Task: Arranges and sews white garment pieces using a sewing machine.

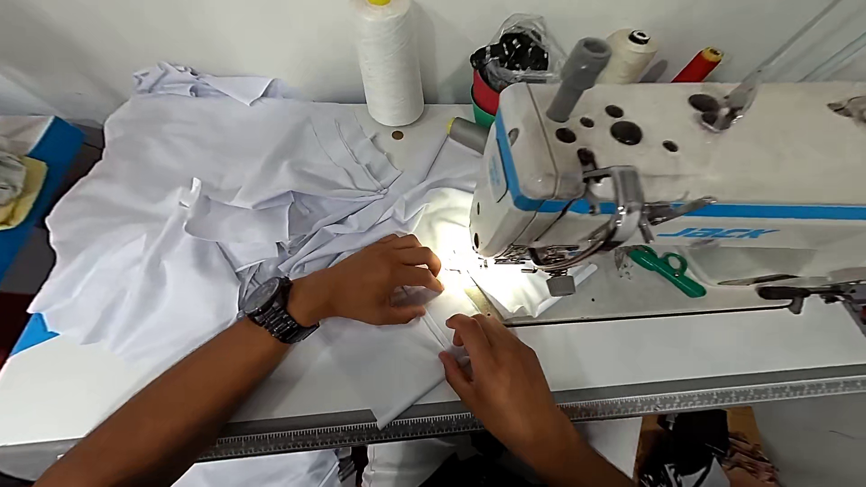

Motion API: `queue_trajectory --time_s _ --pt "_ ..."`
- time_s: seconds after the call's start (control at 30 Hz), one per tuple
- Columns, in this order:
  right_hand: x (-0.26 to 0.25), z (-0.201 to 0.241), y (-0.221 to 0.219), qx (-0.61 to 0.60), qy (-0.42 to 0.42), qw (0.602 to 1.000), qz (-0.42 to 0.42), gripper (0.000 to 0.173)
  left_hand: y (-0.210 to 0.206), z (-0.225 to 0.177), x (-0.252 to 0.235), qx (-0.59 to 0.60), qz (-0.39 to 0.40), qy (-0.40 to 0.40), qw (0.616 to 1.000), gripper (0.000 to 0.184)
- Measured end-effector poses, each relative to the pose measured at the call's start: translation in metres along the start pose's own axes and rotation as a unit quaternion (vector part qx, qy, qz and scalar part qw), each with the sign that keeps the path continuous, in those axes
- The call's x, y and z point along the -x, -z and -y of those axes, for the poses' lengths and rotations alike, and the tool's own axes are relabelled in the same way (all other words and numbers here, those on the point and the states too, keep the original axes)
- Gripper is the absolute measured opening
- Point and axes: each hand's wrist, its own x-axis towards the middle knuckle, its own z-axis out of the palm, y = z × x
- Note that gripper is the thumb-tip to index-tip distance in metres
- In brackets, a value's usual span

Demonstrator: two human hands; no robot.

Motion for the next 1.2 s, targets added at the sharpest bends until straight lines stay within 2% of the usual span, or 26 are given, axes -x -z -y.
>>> queue_trajectory --time_s 0.13,0.27,0.37,0.5,0.53,0.63,0.67,0.73,0.9,0.97,1.2 --pt "0.0 0.006 0.002 -0.002 -0.028 1.0 0.002 0.019 0.004 -0.001 0.001 -0.003 0.029 0.01 1.0 0.047" --pt "0.0 0.003 0.004 -0.062 -0.094 0.994 0.013 0.02 0.004 -0.002 0.0 -0.007 0.033 0.018 0.999 0.048" --pt "0.001 0.004 0.008 -0.104 -0.136 0.985 0.017 0.023 0.004 -0.003 0.0 -0.005 0.028 0.018 0.999 0.043" --pt "-0.003 -0.001 0.015 -0.122 -0.154 0.981 -0.006 0.024 0.003 0.0 -0.002 0.008 -0.014 0.011 1.0 0.021" --pt "-0.004 -0.001 0.015 -0.1 -0.131 0.986 -0.029 0.027 0.003 0.0 -0.003 0.009 -0.019 0.011 1.0 0.021" --pt "-0.011 0.005 0.004 -0.048 -0.088 0.993 -0.068 0.055 0.001 -0.001 -0.008 0.007 -0.025 0.01 1.0 0.026" --pt "-0.013 0.006 -0.001 -0.034 -0.084 0.993 -0.072 0.057 -0.001 -0.001 -0.01 0.006 -0.027 0.013 1.0 0.026" --pt "-0.016 0.006 -0.008 -0.005 -0.092 0.993 -0.08 0.047 -0.002 -0.004 -0.014 0.006 -0.03 0.038 0.999 0.027" --pt "-0.011 -0.008 -0.003 0.011 -0.094 0.991 -0.094 0.018 -0.008 -0.018 -0.022 -0.027 -0.069 0.167 0.983 0.029" --pt "-0.009 -0.011 -0.003 0.013 -0.095 0.991 -0.092 0.015 -0.013 -0.019 -0.023 -0.037 -0.076 0.189 0.978 0.028" --pt "-0.01 -0.015 -0.007 0.008 -0.105 0.99 -0.096 0.015 -0.018 -0.021 -0.024 -0.05 -0.076 0.179 0.98 0.021"
